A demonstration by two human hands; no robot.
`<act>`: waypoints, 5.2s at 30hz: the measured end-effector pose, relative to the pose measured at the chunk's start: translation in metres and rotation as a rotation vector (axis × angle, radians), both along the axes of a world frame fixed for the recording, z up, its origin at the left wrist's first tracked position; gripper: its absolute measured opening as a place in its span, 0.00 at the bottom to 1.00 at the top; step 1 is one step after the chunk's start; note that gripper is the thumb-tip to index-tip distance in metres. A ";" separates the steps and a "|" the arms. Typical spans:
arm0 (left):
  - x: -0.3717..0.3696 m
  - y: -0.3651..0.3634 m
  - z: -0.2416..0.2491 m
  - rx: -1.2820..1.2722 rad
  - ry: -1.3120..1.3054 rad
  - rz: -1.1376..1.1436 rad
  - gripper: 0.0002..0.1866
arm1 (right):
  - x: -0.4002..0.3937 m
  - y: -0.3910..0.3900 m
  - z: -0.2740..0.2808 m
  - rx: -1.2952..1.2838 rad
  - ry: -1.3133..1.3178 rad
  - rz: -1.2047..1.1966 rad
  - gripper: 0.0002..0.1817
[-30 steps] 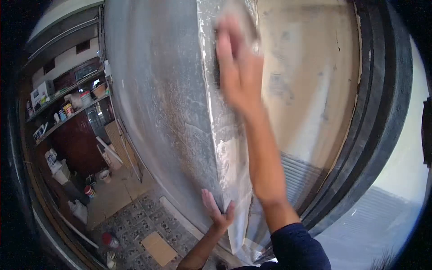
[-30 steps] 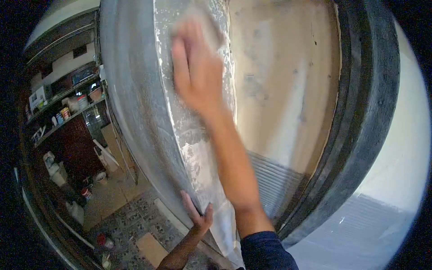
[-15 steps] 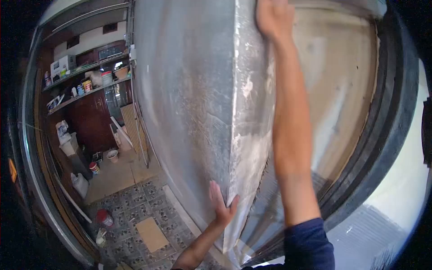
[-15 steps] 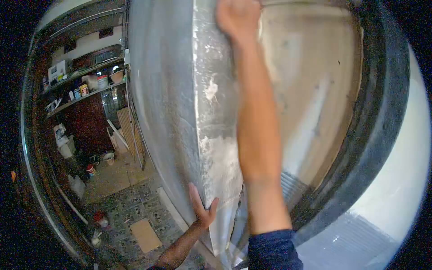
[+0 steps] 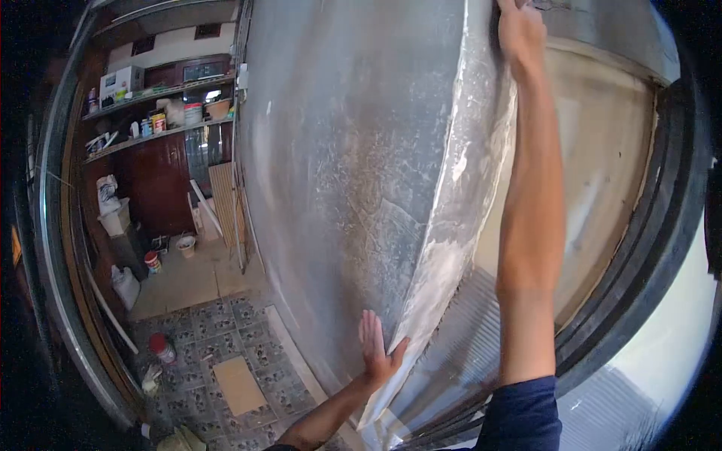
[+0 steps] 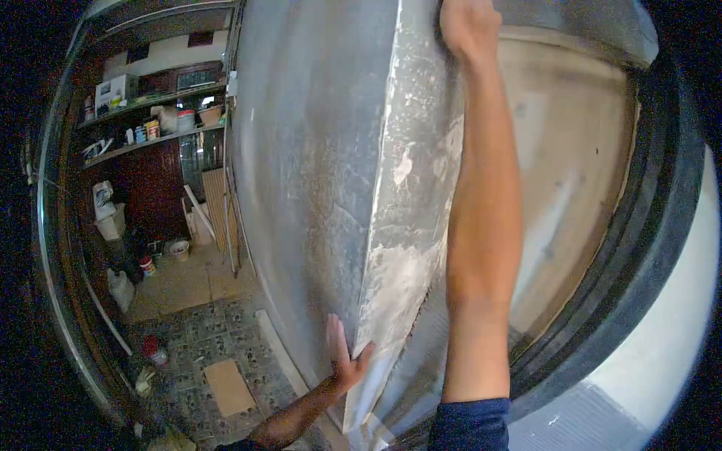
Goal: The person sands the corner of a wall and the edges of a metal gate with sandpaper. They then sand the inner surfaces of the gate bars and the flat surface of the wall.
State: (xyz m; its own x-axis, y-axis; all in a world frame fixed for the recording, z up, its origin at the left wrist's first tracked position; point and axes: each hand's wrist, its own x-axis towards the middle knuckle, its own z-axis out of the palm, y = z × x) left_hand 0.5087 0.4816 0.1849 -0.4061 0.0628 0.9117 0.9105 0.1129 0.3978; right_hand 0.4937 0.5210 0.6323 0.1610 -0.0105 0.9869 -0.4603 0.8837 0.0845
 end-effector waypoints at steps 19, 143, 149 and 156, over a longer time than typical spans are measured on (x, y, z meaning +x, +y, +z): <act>0.003 0.003 0.008 -0.006 0.016 -0.069 0.43 | 0.029 0.073 0.041 -0.005 0.223 -0.298 0.25; -0.015 0.000 -0.047 0.069 0.076 -0.420 0.67 | 0.057 0.025 -0.309 -0.195 -0.310 -0.043 0.26; -0.016 0.000 -0.042 0.012 0.094 -0.430 0.72 | 0.052 0.029 -0.236 -0.135 -0.257 0.030 0.25; -0.023 0.012 -0.040 0.130 0.105 -0.435 0.71 | 0.061 0.022 -0.306 -0.187 -0.327 0.013 0.26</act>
